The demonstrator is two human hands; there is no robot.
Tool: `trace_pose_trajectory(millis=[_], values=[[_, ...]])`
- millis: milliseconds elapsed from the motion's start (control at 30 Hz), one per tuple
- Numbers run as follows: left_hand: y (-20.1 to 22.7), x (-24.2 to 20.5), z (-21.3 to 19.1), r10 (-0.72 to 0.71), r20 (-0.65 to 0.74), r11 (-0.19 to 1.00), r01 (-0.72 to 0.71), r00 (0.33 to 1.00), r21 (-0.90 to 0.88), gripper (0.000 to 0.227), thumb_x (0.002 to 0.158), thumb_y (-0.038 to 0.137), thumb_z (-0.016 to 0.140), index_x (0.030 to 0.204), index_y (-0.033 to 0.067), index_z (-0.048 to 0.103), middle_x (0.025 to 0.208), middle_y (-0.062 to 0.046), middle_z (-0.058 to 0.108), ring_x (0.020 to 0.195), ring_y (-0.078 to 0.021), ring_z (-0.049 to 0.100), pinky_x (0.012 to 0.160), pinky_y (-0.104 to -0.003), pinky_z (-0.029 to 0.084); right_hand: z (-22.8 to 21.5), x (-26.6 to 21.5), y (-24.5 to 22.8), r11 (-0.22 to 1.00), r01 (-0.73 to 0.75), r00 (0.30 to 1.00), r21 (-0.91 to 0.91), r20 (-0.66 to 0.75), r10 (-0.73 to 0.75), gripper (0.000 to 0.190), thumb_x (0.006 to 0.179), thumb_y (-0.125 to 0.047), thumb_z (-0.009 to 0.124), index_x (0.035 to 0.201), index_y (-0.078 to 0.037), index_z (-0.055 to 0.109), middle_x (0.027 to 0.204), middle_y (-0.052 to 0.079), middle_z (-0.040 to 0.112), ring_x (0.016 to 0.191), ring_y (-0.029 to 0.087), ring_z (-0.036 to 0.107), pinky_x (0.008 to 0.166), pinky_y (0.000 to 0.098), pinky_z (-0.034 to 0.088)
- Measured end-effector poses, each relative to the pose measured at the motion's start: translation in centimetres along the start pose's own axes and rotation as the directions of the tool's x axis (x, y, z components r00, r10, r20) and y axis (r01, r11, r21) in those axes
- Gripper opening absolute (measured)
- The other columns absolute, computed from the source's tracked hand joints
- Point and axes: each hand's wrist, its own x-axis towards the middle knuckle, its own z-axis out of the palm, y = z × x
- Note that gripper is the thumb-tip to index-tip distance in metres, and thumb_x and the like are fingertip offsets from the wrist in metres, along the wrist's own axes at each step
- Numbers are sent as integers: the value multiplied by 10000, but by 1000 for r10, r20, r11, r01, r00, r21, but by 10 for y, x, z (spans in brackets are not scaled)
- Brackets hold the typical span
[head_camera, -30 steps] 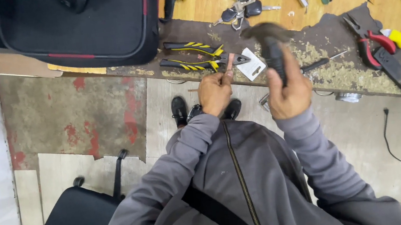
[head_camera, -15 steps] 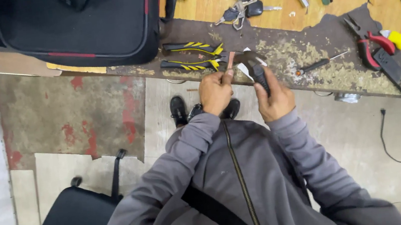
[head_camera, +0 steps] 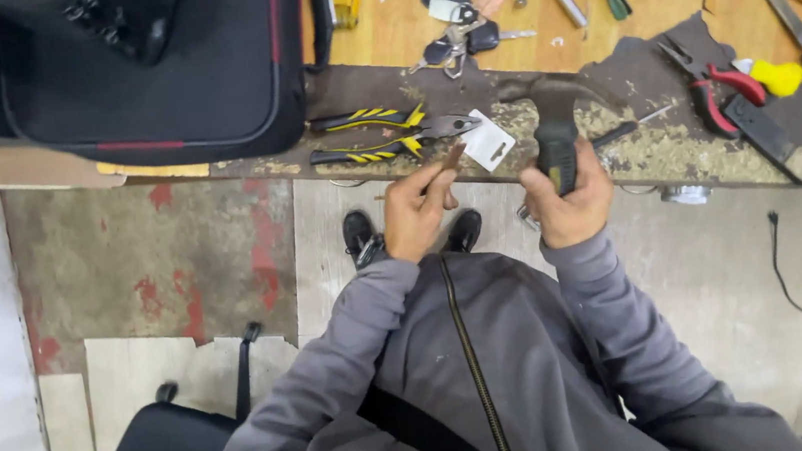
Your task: A person uses a file, pliers, and a hammer to shape and smooth a copper strip on a workbench in a workshop.
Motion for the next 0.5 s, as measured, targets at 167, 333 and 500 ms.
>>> trace_pose_trajectory(millis=[167,333,500], values=[[34,2,2,196,50,980,-197,979,15,135,980,57,681,1066,60,786,596,-75,695,607,-260,716,709,-373,588,25,8,-34,969,-114,989,219,117,90,573,854,118,722,1361,-4,484,1024,290,719,345,128,540,288,240,410],[42,6,2,263,54,965,-264,963,8,143,989,51,662,1066,51,782,634,-65,713,616,-249,717,742,-365,574,39,7,-39,963,-100,985,249,159,61,589,844,118,747,1362,34,480,1031,331,711,366,104,540,307,211,413],[39,7,1,286,55,957,-288,957,30,132,993,63,658,1045,49,779,649,-73,718,618,-269,729,755,-378,576,44,10,-34,970,-97,977,225,208,50,592,840,108,767,1359,19,497,987,311,717,362,123,543,294,216,413]])
